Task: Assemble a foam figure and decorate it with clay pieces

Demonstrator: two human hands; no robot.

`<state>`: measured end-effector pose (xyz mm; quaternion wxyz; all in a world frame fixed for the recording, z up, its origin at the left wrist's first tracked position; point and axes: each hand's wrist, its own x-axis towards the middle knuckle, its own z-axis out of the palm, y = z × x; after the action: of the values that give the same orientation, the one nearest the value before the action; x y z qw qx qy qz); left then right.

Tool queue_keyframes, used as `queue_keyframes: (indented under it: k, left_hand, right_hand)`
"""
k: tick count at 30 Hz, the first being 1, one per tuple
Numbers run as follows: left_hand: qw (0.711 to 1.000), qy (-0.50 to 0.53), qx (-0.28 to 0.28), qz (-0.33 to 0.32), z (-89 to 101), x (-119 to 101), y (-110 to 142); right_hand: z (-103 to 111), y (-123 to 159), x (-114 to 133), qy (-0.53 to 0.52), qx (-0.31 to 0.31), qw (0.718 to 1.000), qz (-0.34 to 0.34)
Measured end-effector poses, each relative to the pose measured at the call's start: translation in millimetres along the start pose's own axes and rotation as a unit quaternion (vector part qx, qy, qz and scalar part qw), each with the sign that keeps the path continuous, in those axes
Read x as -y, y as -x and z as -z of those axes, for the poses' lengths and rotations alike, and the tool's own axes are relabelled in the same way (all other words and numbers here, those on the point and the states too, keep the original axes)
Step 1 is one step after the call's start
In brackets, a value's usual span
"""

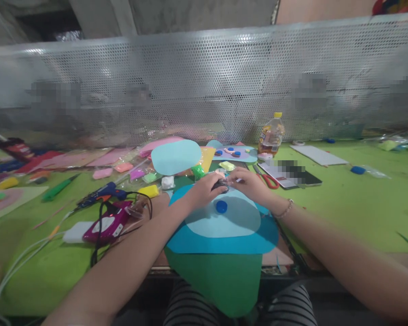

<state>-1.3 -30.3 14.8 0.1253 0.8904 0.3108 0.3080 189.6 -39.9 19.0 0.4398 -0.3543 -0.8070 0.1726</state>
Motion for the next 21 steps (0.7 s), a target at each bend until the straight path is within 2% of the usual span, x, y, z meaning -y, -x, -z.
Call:
queue_keyframes:
  k: [4, 8, 10, 12, 17, 21]
  left_hand:
    - [1.000, -0.003, 0.004, 0.002, -2.3, -1, 0]
    - [0.999, -0.011, 0.036, -0.020, -2.8, 1, 1]
    - [0.999, -0.007, 0.035, -0.016, -1.9, 3, 0]
    - [1.000, -0.001, 0.009, -0.007, -0.9, 5, 0]
    - [0.999, 0.012, -0.047, 0.013, -0.9, 8, -1]
    - [0.997, 0.006, -0.062, 0.034, -0.3, 11, -1]
  right_hand:
    - [-1, 1, -5, -0.010, 0.016, 1.000, -0.006]
    - [-9, 4, -11, 0.007, 0.041, 0.999, 0.013]
    - [-12, 5, -10, 0.018, 0.030, 0.999, 0.016]
    - [-13, 4, -8, 0.018, 0.007, 1.000, 0.007]
    - [-9, 0, -1, -0.030, -0.030, 0.998, -0.044]
    - [2, -3, -3, -0.084, -0.072, 0.985, -0.134]
